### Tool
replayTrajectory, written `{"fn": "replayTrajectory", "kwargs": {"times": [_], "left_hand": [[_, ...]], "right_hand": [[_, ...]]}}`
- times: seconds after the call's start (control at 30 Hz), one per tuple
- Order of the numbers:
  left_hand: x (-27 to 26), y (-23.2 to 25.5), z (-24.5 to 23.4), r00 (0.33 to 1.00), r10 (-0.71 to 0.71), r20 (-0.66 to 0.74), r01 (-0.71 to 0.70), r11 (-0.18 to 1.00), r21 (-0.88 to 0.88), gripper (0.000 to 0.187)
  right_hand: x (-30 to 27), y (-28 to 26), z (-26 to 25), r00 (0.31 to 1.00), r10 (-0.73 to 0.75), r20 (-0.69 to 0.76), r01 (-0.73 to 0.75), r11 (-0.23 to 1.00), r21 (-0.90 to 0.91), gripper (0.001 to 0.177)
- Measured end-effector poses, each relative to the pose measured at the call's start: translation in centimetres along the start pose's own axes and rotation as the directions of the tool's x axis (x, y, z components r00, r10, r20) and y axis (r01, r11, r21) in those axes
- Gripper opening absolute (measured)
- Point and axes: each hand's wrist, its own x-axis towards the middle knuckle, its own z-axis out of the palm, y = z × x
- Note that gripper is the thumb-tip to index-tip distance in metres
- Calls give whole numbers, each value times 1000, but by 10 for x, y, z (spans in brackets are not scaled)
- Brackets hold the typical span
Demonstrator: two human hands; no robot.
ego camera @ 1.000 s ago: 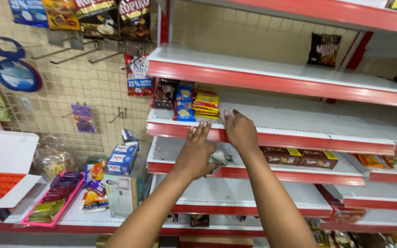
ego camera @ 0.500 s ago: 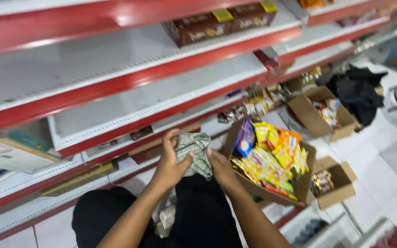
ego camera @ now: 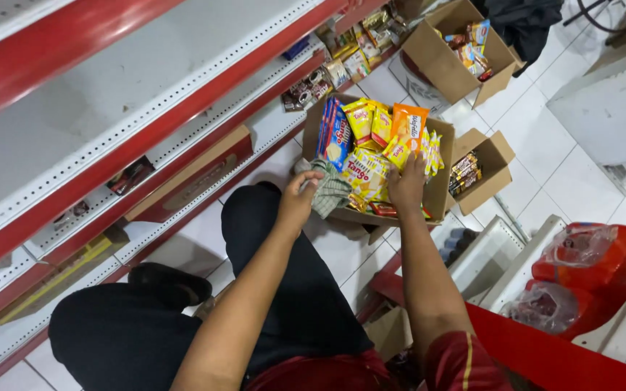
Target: Cleaning shelves and organizing snack packages in a grocery store.
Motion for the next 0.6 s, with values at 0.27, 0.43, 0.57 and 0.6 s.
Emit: {"fn": "replayTrajectory", "kwargs": {"times": [0.27,0.43,0.57,0.6], "left_hand": [[1,10,1,1000,-7,16,8,1000,-15,18],[-4,7,-2,1000,-2,-13,4,990,138,35],[-22,11,-5,999,-38,18,34,981,190,52],[-27,11,-12,996,62,61,-71,985,155,58]], "right_hand": [[4,-32,-14,959,218,182,-187,967,-170,53],[-28,-92,-52,987,157,39,-157,988,-11,32],[-78,-198,-101,991,73,113,-99,964,248,32],[-89,-217,-107,988,-149,51,124,937,327,33]]}}
